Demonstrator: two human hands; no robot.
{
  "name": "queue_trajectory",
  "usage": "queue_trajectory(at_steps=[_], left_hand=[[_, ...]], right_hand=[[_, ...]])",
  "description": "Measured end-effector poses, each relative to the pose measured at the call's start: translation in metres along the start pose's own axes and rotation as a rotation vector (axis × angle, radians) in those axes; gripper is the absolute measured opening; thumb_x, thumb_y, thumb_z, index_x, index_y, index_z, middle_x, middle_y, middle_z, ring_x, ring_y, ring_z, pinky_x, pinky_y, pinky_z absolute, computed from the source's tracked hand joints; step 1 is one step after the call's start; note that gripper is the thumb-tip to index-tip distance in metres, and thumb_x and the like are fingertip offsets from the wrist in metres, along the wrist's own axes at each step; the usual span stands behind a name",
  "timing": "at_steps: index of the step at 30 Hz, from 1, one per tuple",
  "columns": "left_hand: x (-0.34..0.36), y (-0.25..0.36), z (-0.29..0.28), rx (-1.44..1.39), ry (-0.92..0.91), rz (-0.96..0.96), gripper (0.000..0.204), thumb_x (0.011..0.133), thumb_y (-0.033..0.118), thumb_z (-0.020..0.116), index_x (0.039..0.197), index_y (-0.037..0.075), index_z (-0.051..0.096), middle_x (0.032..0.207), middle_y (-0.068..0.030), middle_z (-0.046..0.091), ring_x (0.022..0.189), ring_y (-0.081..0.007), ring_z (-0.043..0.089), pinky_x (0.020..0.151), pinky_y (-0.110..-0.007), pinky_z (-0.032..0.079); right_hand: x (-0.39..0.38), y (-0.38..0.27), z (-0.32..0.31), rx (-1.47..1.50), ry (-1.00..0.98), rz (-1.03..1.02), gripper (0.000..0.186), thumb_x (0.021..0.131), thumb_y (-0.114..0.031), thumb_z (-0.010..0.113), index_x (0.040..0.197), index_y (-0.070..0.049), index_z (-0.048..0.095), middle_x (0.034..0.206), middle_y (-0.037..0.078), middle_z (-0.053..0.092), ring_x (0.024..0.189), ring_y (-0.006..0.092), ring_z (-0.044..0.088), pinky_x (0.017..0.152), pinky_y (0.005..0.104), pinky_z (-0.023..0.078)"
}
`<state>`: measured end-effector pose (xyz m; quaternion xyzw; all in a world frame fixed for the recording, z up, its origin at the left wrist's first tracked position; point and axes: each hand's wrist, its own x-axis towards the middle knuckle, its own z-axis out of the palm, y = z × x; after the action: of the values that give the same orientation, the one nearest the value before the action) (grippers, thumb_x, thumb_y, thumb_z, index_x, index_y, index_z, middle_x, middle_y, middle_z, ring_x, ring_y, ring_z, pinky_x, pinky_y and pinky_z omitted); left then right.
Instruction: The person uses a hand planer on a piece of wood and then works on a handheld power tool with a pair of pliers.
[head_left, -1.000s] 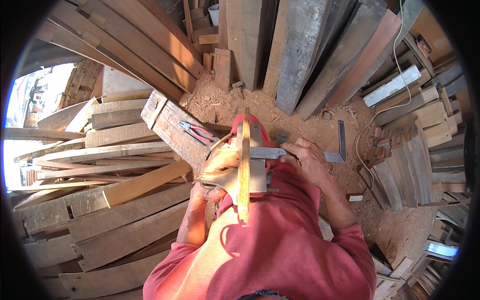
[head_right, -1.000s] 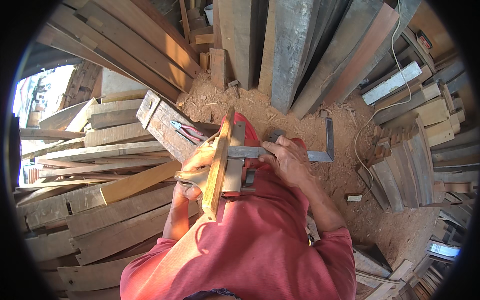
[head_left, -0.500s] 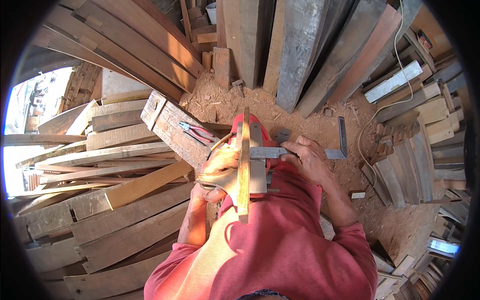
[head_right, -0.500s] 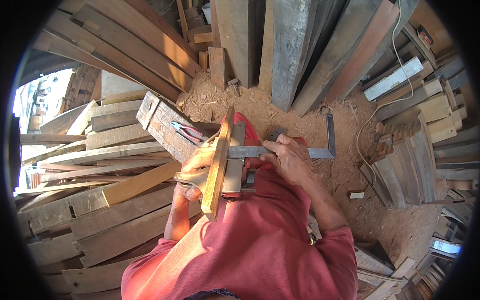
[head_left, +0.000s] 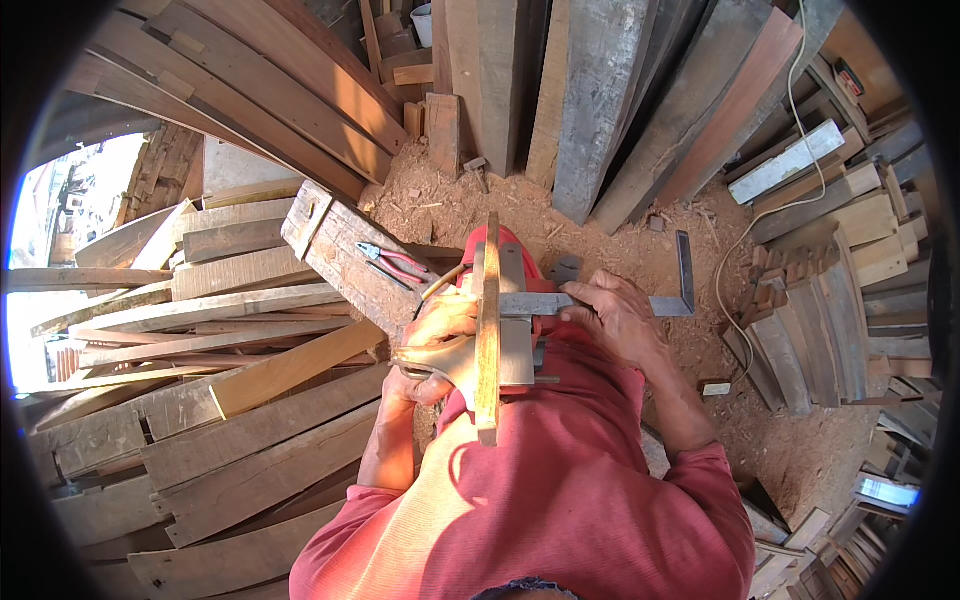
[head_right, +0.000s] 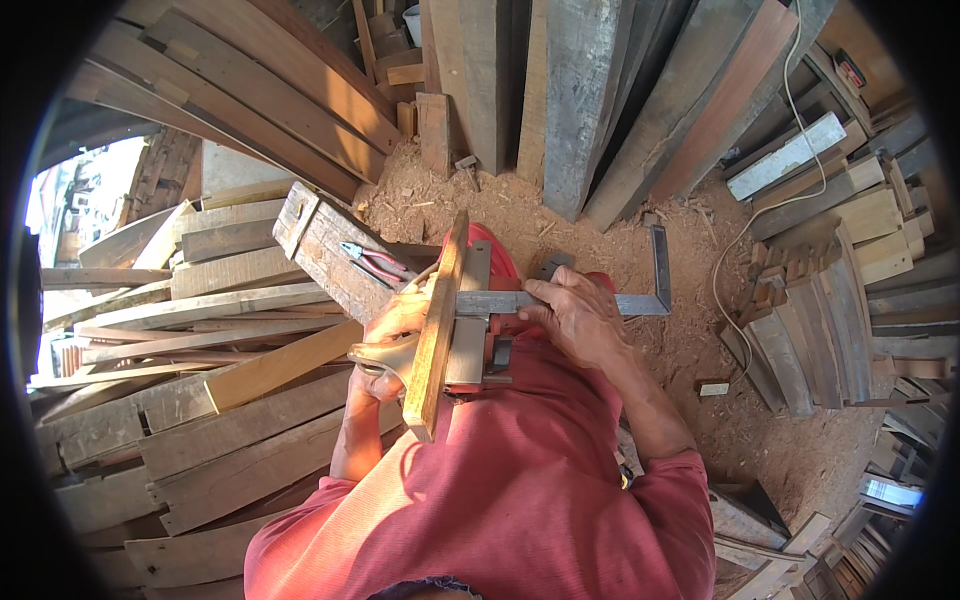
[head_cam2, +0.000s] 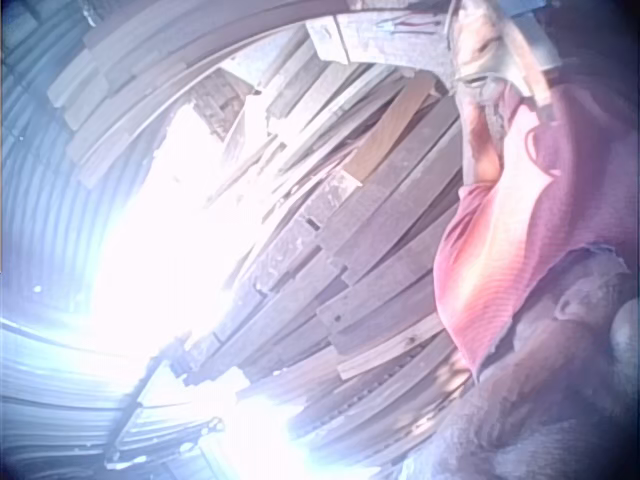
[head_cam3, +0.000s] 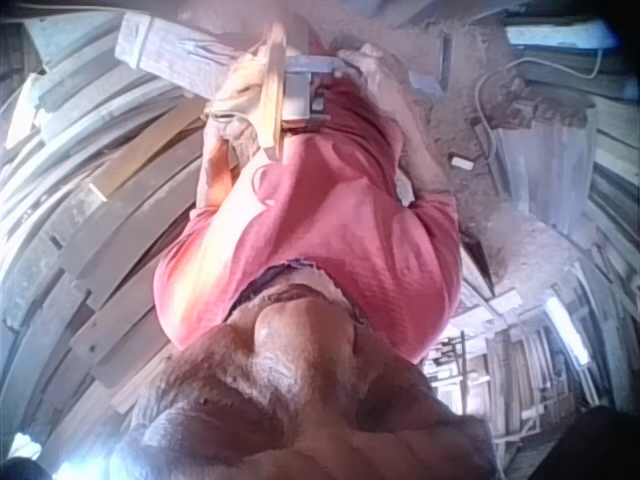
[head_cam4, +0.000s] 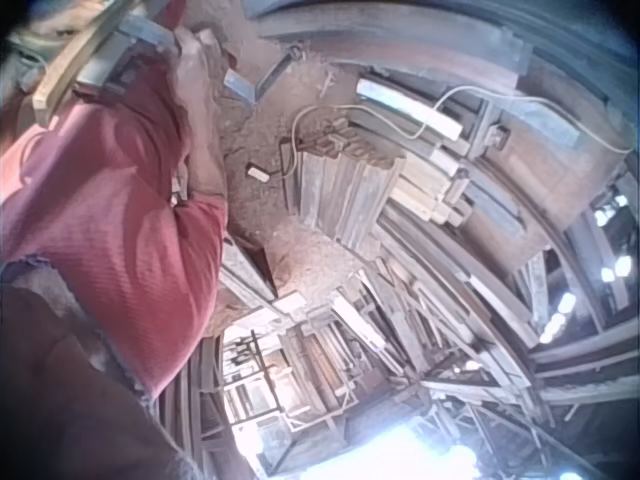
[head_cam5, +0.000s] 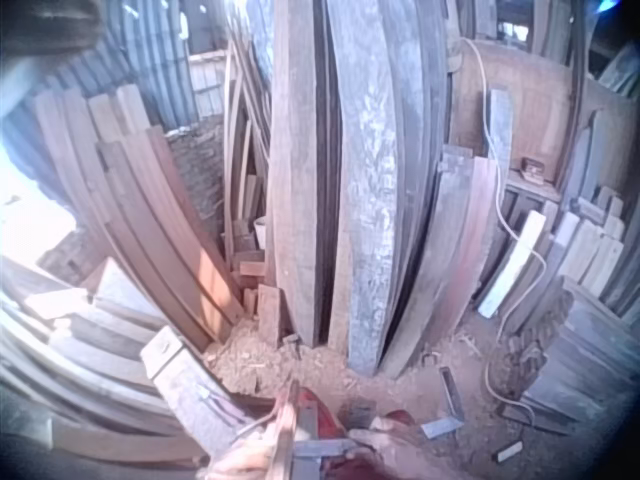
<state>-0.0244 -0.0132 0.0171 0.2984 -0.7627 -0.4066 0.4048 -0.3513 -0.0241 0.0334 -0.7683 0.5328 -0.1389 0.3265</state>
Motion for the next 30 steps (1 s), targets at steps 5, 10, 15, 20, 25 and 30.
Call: queue_trajectory(at_steps=[5,10,15,20,25,30], left_hand=[[0.001,0.004,0.002,-0.033,0.036,-0.024,0.061,0.073,0.046,0.068,0.114,0.001,0.071,0.123,-0.021,0.07,0.117,-0.0388,0.064,0.109,-0.055,0.041],[0.006,0.003,-0.002,-0.049,-0.005,0.011,0.063,0.073,0.047,0.068,0.115,0.001,0.071,0.123,-0.0212,0.069,0.119,-0.0387,0.064,0.11,-0.056,0.041],[0.006,0.009,0.001,-0.018,-0.004,-0.021,0.063,0.081,0.054,0.066,0.11,-0.001,0.071,0.125,-0.0222,0.068,0.123,-0.0371,0.063,0.109,-0.053,0.041],[0.004,0.005,0.002,-0.048,0.031,0.004,0.055,0.082,0.045,0.067,0.111,-0.001,0.07,0.122,-0.021,0.069,0.12,-0.0382,0.062,0.109,-0.053,0.042],[0.002,0.002,0.001,-0.019,0.003,-0.022,0.067,0.075,0.053,0.066,0.116,0.0,0.071,0.124,-0.022,0.069,0.119,-0.0394,0.064,0.111,-0.057,0.04],[0.006,0.006,-0.002,-0.02,-0.018,-0.016,0.069,0.075,0.055,0.066,0.115,0.0,0.071,0.123,-0.0214,0.07,0.119,-0.0394,0.063,0.111,-0.057,0.04]], right_hand=[[0.0,-0.004,-0.001,-0.004,0.033,-0.014,0.044,0.092,-0.036,0.072,0.124,-0.006,0.072,0.093,0.014,0.063,0.093,0.0329,0.063,0.084,0.0445,0.05],[0.0,-0.004,-0.001,-0.006,0.062,-0.04,0.042,0.091,-0.032,0.074,0.122,-0.004,0.072,0.091,0.014,0.063,0.091,0.0334,0.063,0.084,0.0443,0.05],[0.0,-0.004,-0.001,0.004,0.046,-0.028,0.043,0.092,-0.033,0.073,0.123,-0.003,0.072,0.09,0.015,0.063,0.091,0.0332,0.063,0.084,0.0443,0.05],[-0.001,-0.001,0.0,0.013,0.001,-0.002,0.051,0.094,-0.045,0.067,0.126,-0.006,0.071,0.099,0.014,0.063,0.096,0.0332,0.063,0.085,0.0454,0.049],[-0.001,0.0,0.001,0.012,0.003,0.004,0.051,0.094,-0.045,0.067,0.126,-0.006,0.071,0.098,0.014,0.063,0.096,0.033,0.063,0.085,0.0456,0.049],[0.0,-0.001,0.0,0.002,0.006,0.004,0.049,0.094,-0.044,0.068,0.126,-0.007,0.071,0.097,0.013,0.062,0.095,0.032,0.063,0.084,0.0449,0.049]])
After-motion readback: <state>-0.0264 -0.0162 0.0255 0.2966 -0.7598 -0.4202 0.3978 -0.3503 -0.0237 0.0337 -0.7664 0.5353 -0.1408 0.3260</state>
